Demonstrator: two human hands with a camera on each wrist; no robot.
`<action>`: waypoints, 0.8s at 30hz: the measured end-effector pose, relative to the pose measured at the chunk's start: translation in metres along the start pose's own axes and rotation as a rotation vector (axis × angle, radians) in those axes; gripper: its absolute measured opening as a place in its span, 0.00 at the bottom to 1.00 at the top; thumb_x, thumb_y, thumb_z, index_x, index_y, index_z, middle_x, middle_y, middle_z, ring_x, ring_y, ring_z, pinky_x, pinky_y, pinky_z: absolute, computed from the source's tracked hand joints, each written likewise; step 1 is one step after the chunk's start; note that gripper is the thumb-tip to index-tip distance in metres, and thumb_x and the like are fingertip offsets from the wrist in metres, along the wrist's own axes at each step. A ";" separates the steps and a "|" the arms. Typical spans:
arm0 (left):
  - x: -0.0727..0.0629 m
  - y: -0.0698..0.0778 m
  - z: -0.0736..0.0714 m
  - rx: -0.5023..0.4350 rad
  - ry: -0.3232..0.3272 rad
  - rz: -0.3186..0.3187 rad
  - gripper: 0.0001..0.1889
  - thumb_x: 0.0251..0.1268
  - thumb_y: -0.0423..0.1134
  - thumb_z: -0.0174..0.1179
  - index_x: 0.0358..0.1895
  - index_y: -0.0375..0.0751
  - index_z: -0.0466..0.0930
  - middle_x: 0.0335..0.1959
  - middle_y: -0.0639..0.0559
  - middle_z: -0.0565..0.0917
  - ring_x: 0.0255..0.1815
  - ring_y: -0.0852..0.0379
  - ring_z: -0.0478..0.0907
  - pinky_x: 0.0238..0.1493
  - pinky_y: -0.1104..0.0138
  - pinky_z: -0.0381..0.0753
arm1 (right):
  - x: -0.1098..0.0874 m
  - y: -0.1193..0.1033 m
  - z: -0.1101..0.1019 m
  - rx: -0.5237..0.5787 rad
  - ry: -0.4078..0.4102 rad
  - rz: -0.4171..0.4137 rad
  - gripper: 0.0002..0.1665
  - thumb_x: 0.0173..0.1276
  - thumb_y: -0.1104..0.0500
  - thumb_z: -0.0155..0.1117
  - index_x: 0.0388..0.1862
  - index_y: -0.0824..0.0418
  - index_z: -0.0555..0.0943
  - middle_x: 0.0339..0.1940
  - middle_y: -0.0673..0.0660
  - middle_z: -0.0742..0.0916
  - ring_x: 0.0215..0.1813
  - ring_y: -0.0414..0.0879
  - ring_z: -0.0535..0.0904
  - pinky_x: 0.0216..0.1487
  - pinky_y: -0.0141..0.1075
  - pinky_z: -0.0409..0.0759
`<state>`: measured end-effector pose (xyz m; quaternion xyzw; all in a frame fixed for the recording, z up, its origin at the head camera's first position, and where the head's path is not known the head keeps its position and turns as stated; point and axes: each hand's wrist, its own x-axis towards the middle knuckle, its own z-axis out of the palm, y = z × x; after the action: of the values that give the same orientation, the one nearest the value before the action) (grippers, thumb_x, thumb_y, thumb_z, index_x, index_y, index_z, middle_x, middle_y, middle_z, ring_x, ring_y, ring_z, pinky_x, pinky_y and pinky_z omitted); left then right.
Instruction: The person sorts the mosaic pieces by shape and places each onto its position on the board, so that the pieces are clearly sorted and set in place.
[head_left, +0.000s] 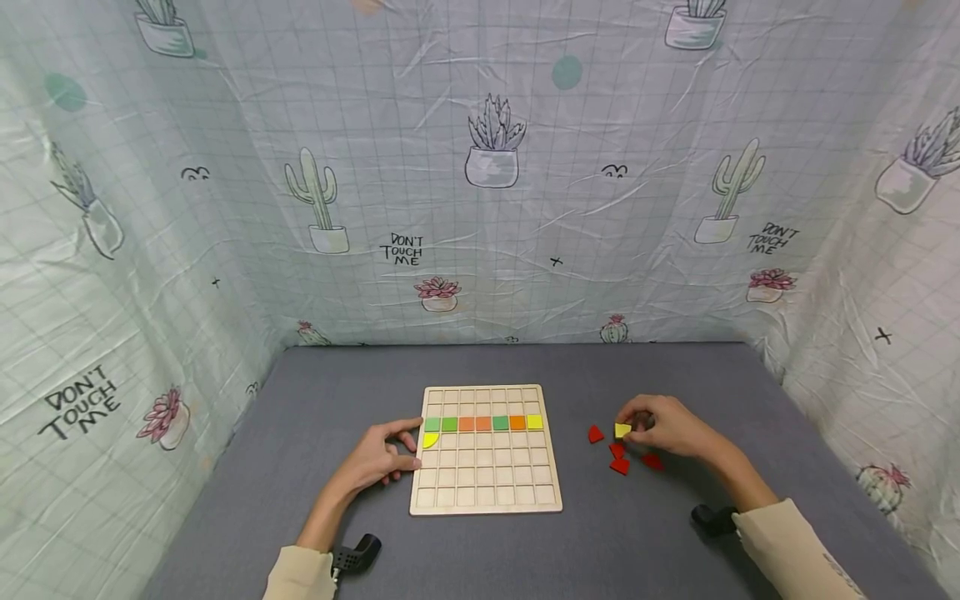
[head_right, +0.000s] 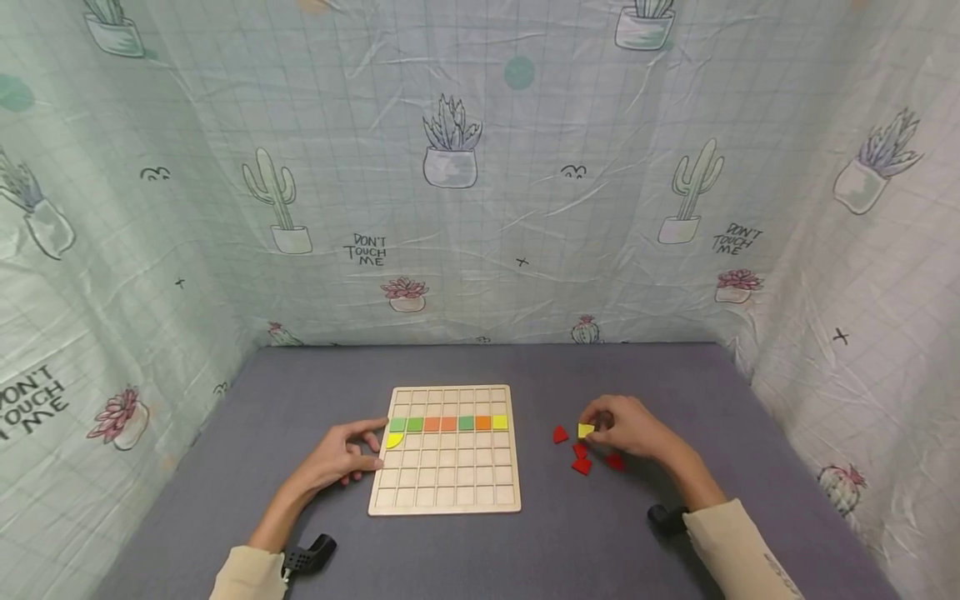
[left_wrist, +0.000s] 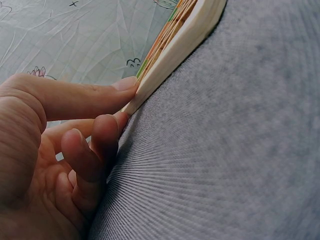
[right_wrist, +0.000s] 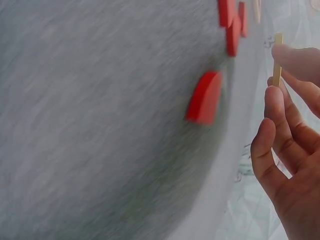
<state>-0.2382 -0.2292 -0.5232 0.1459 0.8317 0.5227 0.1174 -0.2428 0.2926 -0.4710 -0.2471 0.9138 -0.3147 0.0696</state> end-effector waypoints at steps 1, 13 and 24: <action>0.000 0.000 0.000 0.000 0.000 0.000 0.38 0.56 0.34 0.75 0.73 0.36 0.73 0.40 0.40 0.82 0.15 0.61 0.73 0.14 0.65 0.74 | 0.002 -0.002 0.000 0.000 -0.001 -0.005 0.11 0.65 0.63 0.74 0.47 0.57 0.87 0.42 0.52 0.88 0.34 0.31 0.79 0.35 0.31 0.79; -0.001 -0.001 0.002 -0.029 0.002 -0.015 0.39 0.56 0.34 0.75 0.74 0.39 0.73 0.41 0.39 0.81 0.16 0.59 0.74 0.14 0.66 0.74 | 0.026 -0.029 0.010 -0.024 0.019 -0.110 0.11 0.65 0.64 0.74 0.46 0.57 0.88 0.41 0.53 0.88 0.35 0.33 0.80 0.35 0.32 0.81; 0.001 -0.003 0.002 -0.026 0.001 -0.007 0.39 0.56 0.33 0.75 0.74 0.38 0.73 0.41 0.40 0.81 0.16 0.59 0.74 0.14 0.66 0.74 | 0.048 -0.050 0.019 -0.019 -0.015 -0.137 0.11 0.66 0.60 0.75 0.47 0.57 0.88 0.44 0.53 0.88 0.36 0.34 0.81 0.38 0.31 0.83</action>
<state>-0.2384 -0.2285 -0.5264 0.1411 0.8253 0.5332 0.1209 -0.2588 0.2242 -0.4540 -0.3121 0.8971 -0.3084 0.0522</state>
